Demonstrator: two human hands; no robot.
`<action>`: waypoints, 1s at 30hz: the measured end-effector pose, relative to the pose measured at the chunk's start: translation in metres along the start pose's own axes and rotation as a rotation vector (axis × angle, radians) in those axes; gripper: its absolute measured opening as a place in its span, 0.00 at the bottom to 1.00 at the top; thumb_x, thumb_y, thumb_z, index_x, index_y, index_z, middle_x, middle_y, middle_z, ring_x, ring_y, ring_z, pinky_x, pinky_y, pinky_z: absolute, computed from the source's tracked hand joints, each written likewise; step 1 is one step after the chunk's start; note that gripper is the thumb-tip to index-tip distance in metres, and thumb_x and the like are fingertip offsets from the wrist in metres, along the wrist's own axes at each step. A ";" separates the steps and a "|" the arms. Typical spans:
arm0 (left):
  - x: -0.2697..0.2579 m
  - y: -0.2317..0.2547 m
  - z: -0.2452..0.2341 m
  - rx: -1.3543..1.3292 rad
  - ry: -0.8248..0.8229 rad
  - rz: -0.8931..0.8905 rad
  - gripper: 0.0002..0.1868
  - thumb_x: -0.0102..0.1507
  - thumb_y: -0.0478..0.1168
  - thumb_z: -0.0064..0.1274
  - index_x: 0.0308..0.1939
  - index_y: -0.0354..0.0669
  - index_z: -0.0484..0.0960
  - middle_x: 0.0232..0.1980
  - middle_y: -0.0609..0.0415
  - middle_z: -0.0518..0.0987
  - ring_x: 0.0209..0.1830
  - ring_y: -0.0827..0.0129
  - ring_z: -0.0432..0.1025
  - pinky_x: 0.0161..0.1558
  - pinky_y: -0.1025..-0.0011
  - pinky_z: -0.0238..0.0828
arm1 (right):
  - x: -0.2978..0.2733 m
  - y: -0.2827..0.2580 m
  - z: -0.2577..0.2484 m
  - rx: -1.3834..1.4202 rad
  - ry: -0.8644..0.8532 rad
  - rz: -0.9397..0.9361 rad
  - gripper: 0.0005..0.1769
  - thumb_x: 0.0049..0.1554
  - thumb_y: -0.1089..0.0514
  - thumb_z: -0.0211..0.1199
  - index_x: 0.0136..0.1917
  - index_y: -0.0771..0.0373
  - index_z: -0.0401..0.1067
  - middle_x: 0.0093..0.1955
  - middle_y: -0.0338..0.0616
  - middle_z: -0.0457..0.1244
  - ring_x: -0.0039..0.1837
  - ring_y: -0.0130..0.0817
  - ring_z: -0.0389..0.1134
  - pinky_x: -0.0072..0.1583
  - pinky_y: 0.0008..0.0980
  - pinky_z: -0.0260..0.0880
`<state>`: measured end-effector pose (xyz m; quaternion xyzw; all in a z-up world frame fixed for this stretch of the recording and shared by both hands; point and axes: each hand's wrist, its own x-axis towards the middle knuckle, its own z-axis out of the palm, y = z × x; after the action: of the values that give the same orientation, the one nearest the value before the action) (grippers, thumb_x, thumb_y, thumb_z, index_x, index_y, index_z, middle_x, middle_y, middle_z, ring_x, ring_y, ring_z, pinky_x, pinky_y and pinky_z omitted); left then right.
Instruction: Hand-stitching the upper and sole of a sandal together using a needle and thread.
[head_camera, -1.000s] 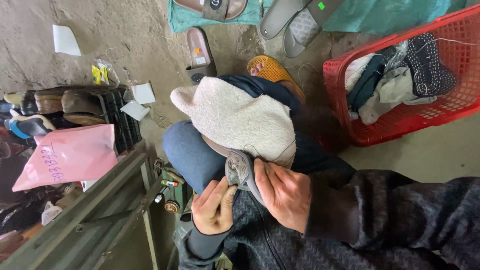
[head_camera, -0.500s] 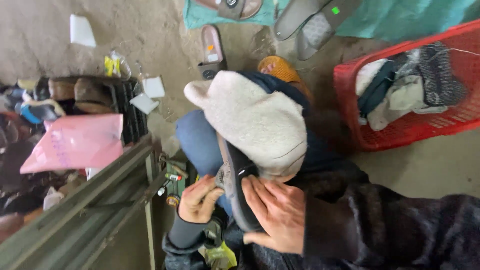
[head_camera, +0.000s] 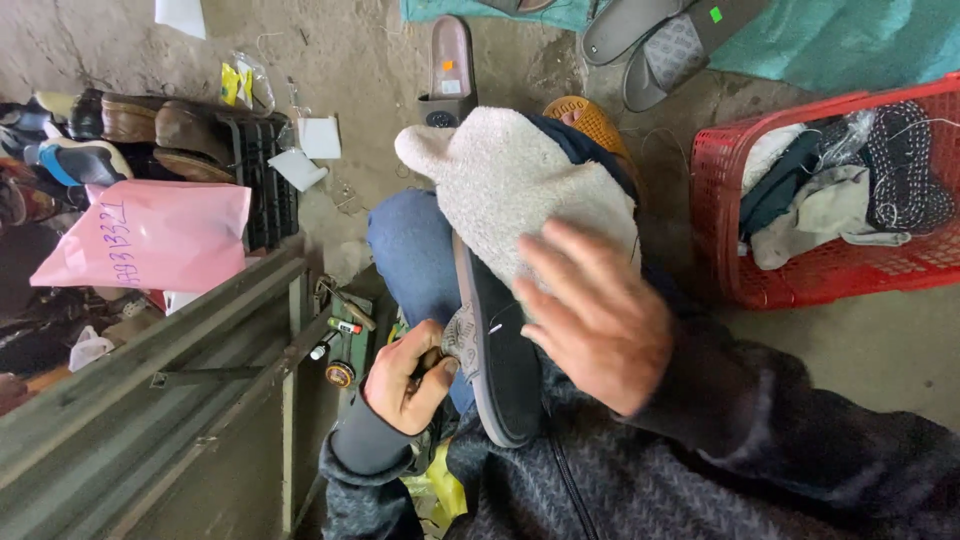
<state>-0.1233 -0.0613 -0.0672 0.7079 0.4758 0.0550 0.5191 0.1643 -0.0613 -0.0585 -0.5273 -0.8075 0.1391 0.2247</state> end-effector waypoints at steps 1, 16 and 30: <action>0.000 -0.002 0.002 0.001 0.001 -0.001 0.15 0.70 0.52 0.41 0.35 0.48 0.64 0.24 0.57 0.54 0.23 0.64 0.50 0.28 0.61 0.49 | 0.000 -0.002 0.001 0.001 0.001 -0.001 0.31 0.45 0.44 0.81 0.56 0.62 0.78 0.70 0.52 0.65 0.74 0.53 0.60 0.74 0.48 0.61; -0.006 -0.039 0.030 -0.081 0.185 -0.008 0.22 0.69 0.58 0.49 0.50 0.43 0.78 0.29 0.65 0.67 0.25 0.76 0.56 0.29 0.72 0.59 | -0.022 -0.068 0.003 0.080 -0.110 0.104 0.51 0.41 0.36 0.74 0.66 0.72 0.67 0.64 0.58 0.67 0.68 0.50 0.67 0.67 0.44 0.66; 0.011 -0.032 0.052 0.369 0.578 0.247 0.29 0.71 0.58 0.38 0.22 0.47 0.55 0.20 0.58 0.52 0.16 0.69 0.44 0.19 0.66 0.41 | -0.027 -0.078 0.015 -0.036 -0.027 0.097 0.22 0.66 0.62 0.41 0.65 0.77 0.68 0.61 0.63 0.67 0.63 0.53 0.70 0.64 0.46 0.71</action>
<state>-0.1070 -0.0889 -0.1205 0.7969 0.5158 0.2283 0.2162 0.1043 -0.1178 -0.0412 -0.5679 -0.7863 0.1421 0.1974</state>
